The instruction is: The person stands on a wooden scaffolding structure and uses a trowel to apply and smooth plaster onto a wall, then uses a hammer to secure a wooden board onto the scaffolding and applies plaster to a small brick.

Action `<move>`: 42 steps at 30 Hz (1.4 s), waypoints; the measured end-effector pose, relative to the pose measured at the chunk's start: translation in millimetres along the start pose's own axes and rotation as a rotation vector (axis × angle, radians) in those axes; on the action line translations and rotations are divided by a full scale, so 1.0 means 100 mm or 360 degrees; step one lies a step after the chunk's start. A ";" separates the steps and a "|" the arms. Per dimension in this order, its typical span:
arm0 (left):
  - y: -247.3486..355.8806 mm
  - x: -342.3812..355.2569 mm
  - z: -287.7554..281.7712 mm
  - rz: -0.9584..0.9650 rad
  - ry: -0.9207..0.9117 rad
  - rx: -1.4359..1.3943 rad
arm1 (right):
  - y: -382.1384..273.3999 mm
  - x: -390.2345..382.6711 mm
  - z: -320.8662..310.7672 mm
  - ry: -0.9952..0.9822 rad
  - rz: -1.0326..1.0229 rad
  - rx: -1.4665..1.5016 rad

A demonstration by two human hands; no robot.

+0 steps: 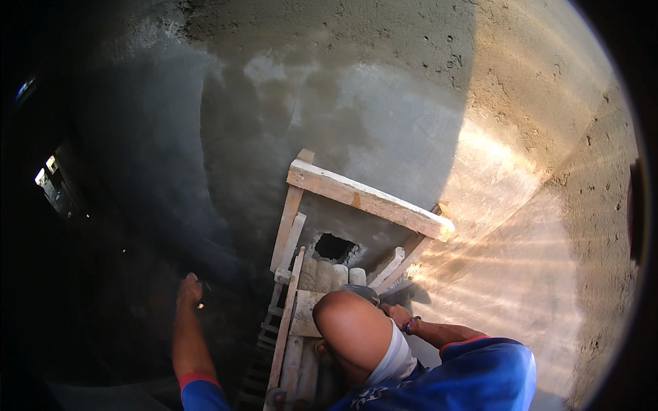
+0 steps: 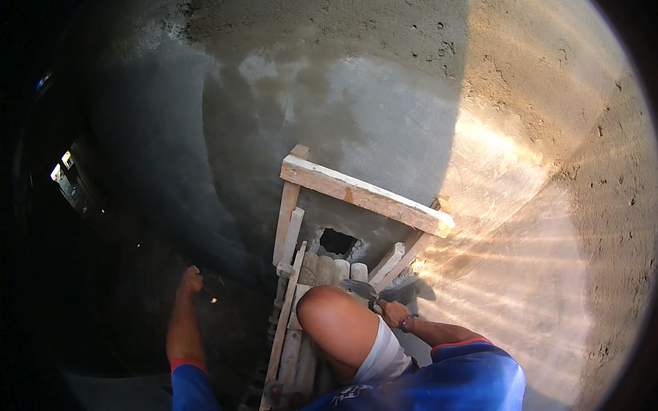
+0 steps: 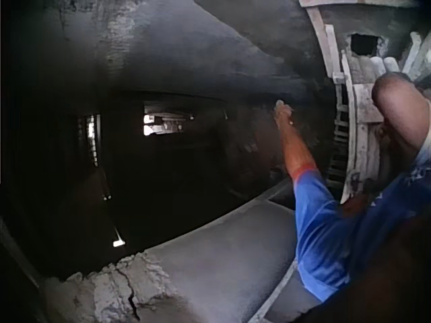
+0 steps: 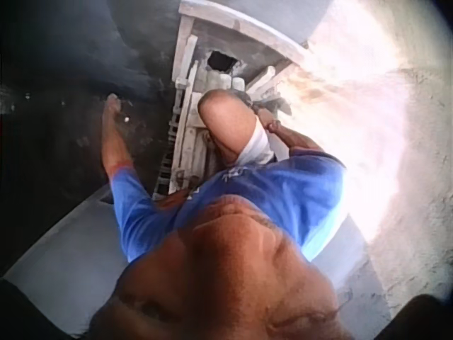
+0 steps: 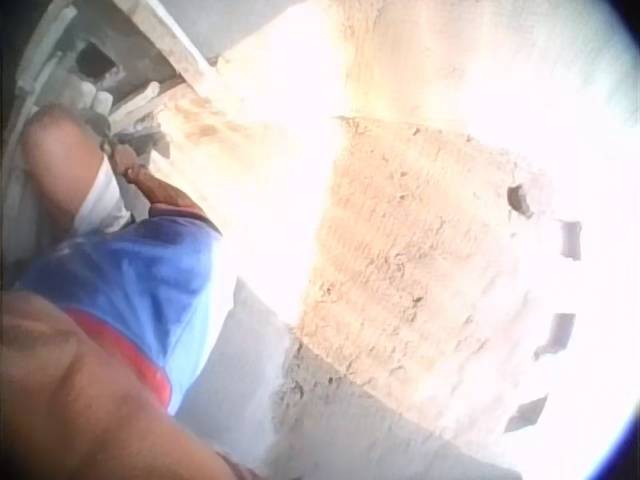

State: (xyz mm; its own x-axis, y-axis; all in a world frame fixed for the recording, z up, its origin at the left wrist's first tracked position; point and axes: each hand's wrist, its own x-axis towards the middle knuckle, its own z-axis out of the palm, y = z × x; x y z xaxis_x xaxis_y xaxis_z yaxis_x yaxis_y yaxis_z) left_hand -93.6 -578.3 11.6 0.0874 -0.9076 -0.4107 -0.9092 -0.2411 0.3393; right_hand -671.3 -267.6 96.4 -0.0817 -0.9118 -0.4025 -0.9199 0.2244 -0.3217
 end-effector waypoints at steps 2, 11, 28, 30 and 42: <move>0.07 0.02 0.03 0.0064 -0.0027 -0.0016 | -0.05 -0.05 -0.01 0.0086 0.0015 -0.0059; 0.11 0.16 0.22 0.0244 -0.0053 -0.0412 | -0.13 -0.14 -0.03 0.0200 0.0066 0.0053; -0.14 0.40 0.45 0.0340 0.0031 -0.0202 | -0.31 -0.29 -1.64 0.1670 -0.0040 0.0951; -0.08 0.42 0.43 0.0301 -0.0009 -0.0261 | -0.22 -0.15 -2.24 0.2037 -0.0120 0.1594; 0.10 0.23 0.07 0.0366 0.0016 -0.0183 | -0.11 0.43 -3.49 0.2600 0.0002 0.0280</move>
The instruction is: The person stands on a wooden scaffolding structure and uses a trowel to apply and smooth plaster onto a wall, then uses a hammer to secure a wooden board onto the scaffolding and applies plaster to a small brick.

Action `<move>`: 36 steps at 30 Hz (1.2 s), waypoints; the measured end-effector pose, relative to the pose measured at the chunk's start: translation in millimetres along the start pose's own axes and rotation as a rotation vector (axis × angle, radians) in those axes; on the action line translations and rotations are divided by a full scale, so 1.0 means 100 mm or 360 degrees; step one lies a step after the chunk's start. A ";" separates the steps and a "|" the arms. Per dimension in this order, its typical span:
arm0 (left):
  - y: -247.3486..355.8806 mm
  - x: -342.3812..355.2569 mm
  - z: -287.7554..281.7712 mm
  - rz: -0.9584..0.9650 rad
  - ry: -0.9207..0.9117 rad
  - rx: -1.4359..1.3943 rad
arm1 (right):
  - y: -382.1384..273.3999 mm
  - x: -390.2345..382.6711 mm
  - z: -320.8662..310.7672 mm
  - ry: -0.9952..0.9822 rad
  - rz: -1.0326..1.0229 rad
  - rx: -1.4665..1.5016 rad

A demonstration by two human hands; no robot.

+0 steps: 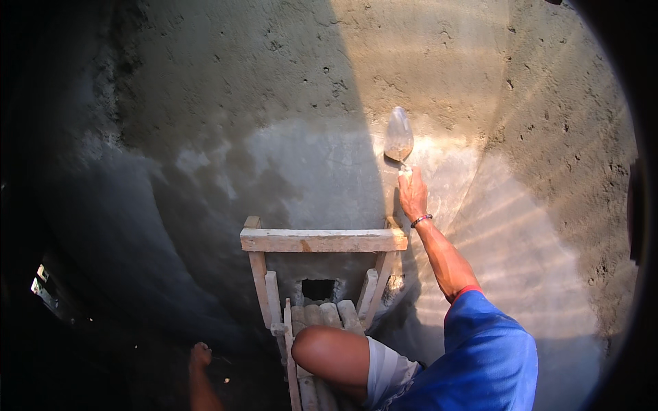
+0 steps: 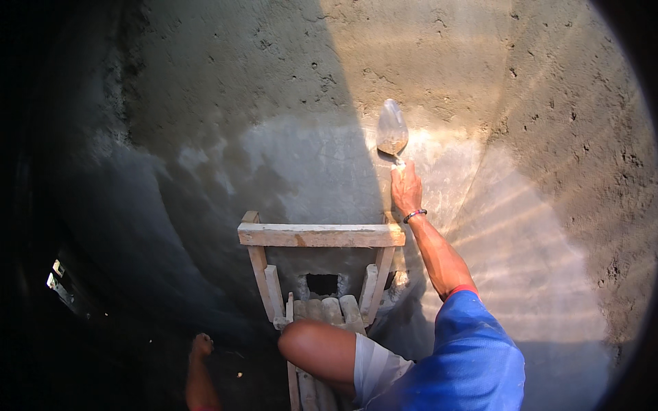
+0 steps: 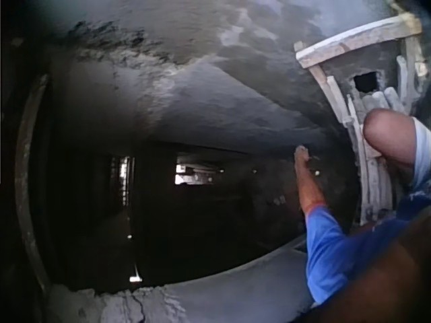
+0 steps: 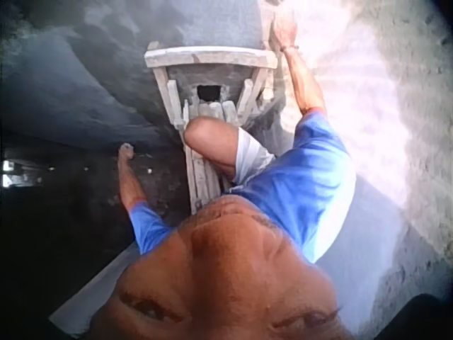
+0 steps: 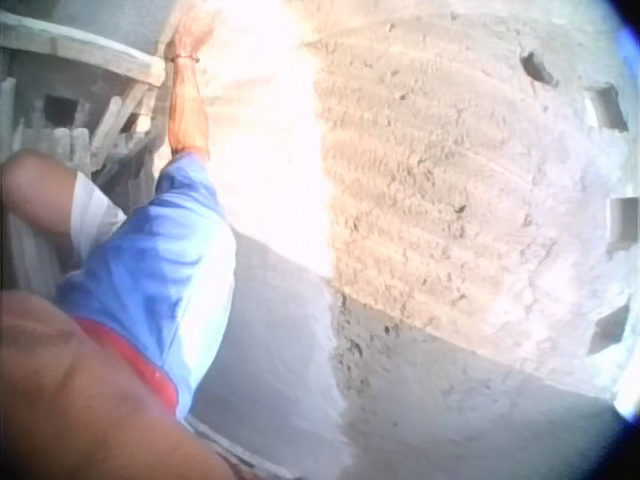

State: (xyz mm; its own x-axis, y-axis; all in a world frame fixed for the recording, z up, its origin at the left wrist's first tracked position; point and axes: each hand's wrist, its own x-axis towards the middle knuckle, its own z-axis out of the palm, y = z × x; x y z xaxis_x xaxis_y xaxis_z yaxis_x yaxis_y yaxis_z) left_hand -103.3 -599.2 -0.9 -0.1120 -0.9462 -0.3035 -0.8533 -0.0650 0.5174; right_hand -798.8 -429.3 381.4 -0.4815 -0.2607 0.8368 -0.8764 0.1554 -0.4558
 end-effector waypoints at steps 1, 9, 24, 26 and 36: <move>-0.08 0.00 0.00 -0.0038 -0.0033 0.0022 | 0.11 0.09 -0.08 0.0183 0.0303 0.0147; -0.13 -0.12 0.01 0.0111 -0.0022 0.0489 | 0.00 0.08 0.09 -0.0308 -0.0072 0.0148; -0.14 0.08 0.17 -0.0075 -0.0091 -0.0176 | -0.07 0.50 -0.02 -0.0228 -0.0199 -0.0054; -0.16 0.06 0.17 -0.0013 -0.0010 -0.0222 | -0.02 0.65 -0.24 -0.0081 -0.0145 -0.0037; -0.21 0.11 0.19 -0.0053 -0.0151 -0.0218 | -0.05 0.67 -0.31 -0.0151 -0.0064 0.0073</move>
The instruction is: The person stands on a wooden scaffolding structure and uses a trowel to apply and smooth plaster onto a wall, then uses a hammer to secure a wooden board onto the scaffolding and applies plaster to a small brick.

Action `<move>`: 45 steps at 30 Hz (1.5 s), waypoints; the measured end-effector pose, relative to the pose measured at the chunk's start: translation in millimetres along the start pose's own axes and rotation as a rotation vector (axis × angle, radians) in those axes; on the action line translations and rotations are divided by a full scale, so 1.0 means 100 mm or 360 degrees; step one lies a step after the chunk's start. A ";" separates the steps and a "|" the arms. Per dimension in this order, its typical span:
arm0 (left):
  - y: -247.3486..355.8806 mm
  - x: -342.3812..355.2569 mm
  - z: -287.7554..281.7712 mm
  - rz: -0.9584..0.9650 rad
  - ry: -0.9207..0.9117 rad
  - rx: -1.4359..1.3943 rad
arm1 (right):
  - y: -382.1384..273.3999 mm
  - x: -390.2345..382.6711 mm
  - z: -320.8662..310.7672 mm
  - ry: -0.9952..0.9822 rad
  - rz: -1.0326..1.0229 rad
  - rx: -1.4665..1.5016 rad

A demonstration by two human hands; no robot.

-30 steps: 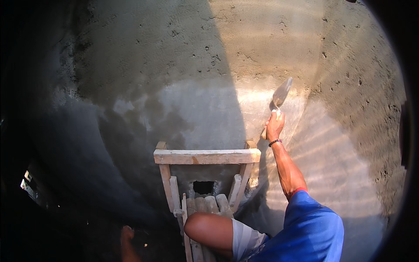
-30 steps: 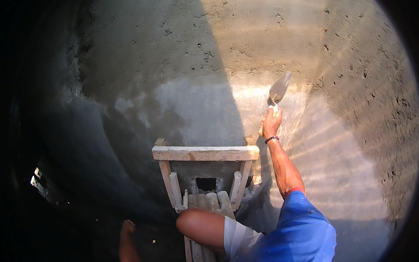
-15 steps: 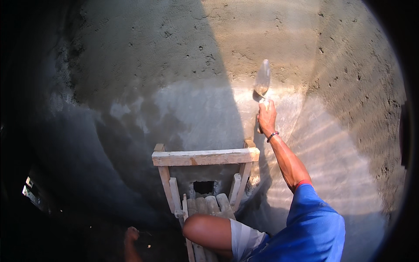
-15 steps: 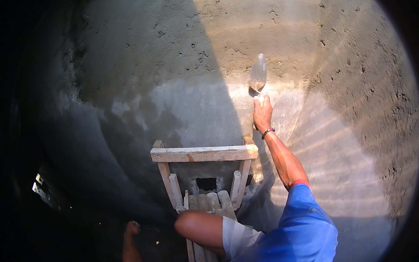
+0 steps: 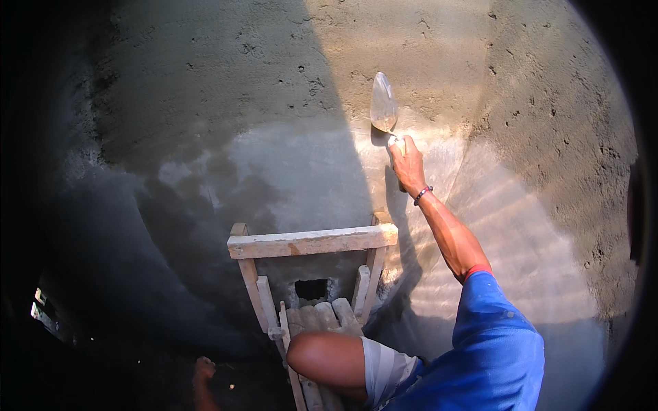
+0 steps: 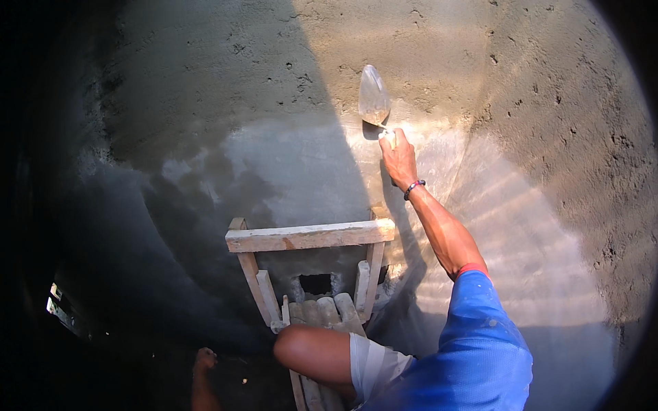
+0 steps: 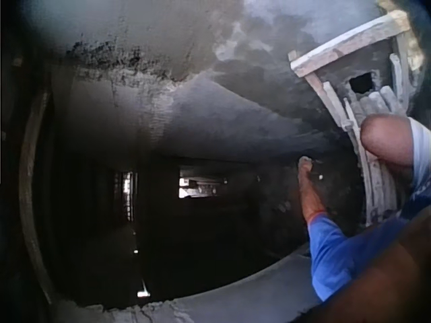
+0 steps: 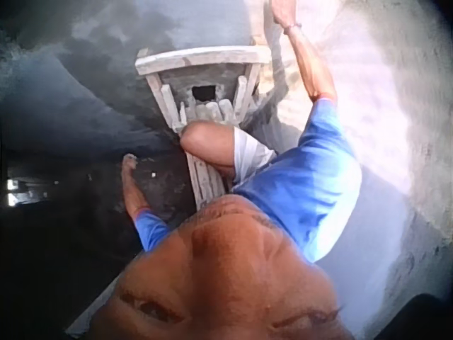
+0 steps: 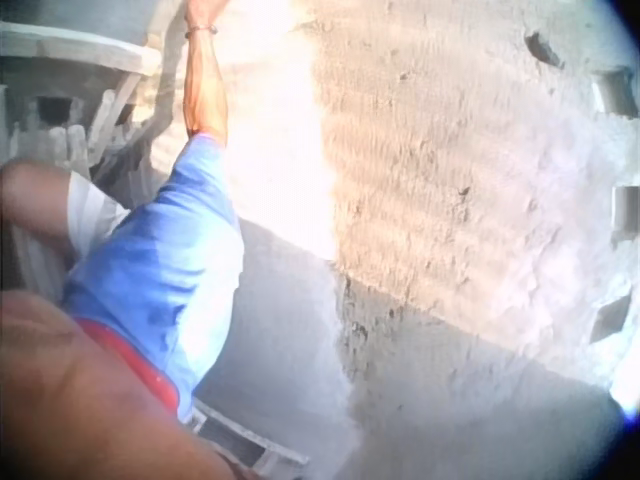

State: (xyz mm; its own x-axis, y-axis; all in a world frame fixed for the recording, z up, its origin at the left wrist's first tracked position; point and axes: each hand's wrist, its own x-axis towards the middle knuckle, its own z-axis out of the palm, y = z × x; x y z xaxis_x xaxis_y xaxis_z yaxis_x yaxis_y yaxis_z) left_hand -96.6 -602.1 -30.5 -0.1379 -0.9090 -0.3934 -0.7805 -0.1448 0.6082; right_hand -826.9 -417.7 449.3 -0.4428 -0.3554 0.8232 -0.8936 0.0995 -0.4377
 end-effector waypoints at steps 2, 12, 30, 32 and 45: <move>0.01 0.06 0.04 0.0037 0.0036 0.0016 | 0.02 0.08 -0.07 0.0184 0.0228 -0.0043; -0.20 0.20 0.17 0.0361 0.0135 0.0194 | 0.34 0.14 -0.25 0.0106 0.0360 0.0299; -0.35 0.22 0.28 0.0415 0.0082 0.0179 | 0.51 -0.20 -0.44 0.0689 0.1326 0.0991; -0.25 0.16 0.24 0.0370 0.0075 0.0244 | 0.48 -0.12 -0.41 0.0316 0.0932 0.0716; 0.01 -0.01 0.13 0.0167 -0.0013 0.0283 | 0.34 0.32 -0.59 0.0169 0.0319 0.0017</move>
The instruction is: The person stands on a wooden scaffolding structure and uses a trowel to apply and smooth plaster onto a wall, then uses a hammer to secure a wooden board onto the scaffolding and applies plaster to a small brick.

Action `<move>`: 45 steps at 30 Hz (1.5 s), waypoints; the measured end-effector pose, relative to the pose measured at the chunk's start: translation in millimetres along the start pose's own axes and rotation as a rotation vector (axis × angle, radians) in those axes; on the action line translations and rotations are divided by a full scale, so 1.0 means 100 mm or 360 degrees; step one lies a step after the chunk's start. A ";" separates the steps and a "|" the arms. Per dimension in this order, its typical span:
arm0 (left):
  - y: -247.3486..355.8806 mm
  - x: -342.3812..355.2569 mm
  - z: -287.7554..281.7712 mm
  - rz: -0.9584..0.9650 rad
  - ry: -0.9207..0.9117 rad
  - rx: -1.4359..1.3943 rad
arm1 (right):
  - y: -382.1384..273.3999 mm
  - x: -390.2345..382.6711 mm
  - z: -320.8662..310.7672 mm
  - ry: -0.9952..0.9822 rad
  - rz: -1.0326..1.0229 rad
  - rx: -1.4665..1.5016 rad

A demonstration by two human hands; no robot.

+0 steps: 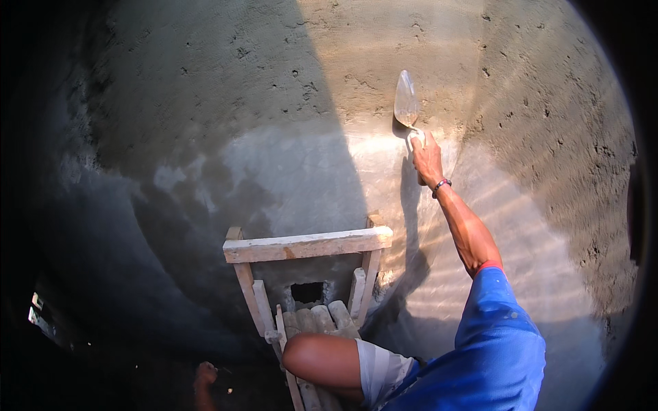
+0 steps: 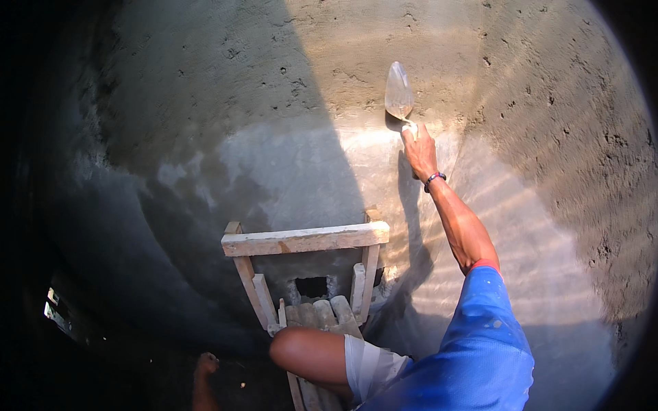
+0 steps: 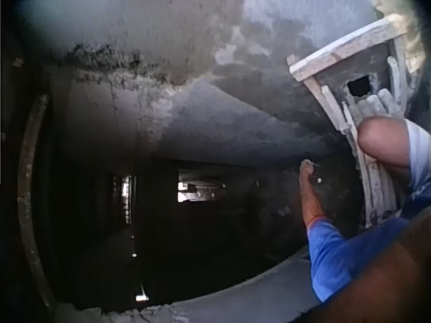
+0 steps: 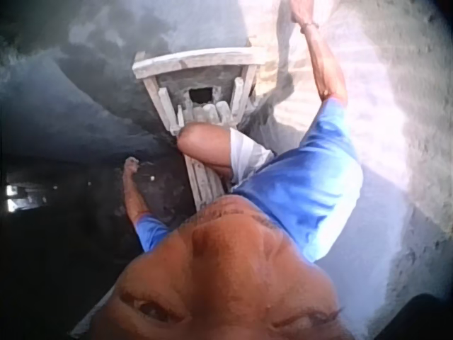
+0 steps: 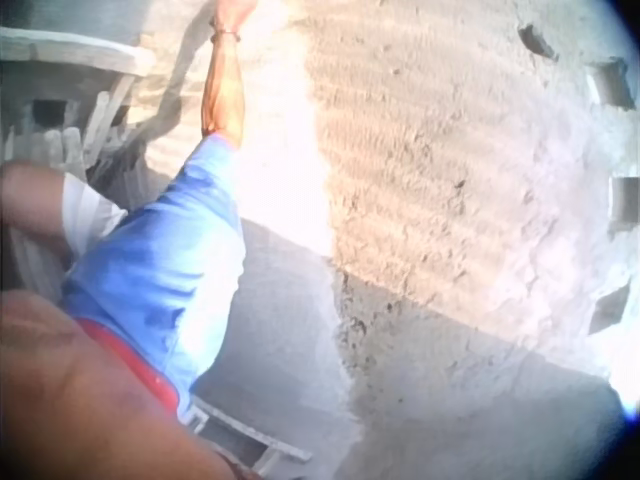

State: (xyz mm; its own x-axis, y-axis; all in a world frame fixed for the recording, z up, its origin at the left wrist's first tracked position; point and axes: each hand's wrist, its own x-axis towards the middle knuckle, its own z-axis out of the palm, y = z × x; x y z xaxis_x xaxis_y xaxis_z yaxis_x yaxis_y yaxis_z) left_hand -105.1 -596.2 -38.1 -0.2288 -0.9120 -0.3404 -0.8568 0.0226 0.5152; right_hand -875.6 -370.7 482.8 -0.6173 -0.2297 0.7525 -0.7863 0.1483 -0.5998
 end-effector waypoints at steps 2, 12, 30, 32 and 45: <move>0.03 -0.01 0.00 0.0054 0.0017 0.0132 | 0.04 0.05 0.02 -0.0084 -0.0120 -0.0036; 0.15 -0.16 -0.08 0.0196 0.0092 0.0127 | 0.12 -0.04 0.06 -0.0032 0.0188 0.0311; 0.63 -0.61 -0.40 -0.0018 0.0015 0.0039 | -0.32 -0.45 0.49 0.0115 0.0113 0.0010; 0.57 -0.62 -0.42 -0.0040 -0.0010 0.0013 | -0.31 -0.41 0.43 0.0230 0.0284 0.0133; 0.32 -0.47 -0.31 -0.0090 -0.0076 0.0017 | -0.15 -0.01 -0.01 0.0475 0.0813 0.0821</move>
State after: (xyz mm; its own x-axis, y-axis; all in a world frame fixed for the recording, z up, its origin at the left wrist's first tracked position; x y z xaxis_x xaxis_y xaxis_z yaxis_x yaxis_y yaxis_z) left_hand -107.7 -565.7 18.6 -0.2016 -0.8913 -0.4061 -0.8738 -0.0236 0.4856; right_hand -863.2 -371.5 491.8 -0.9375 0.0259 0.3469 -0.3369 -0.3164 -0.8868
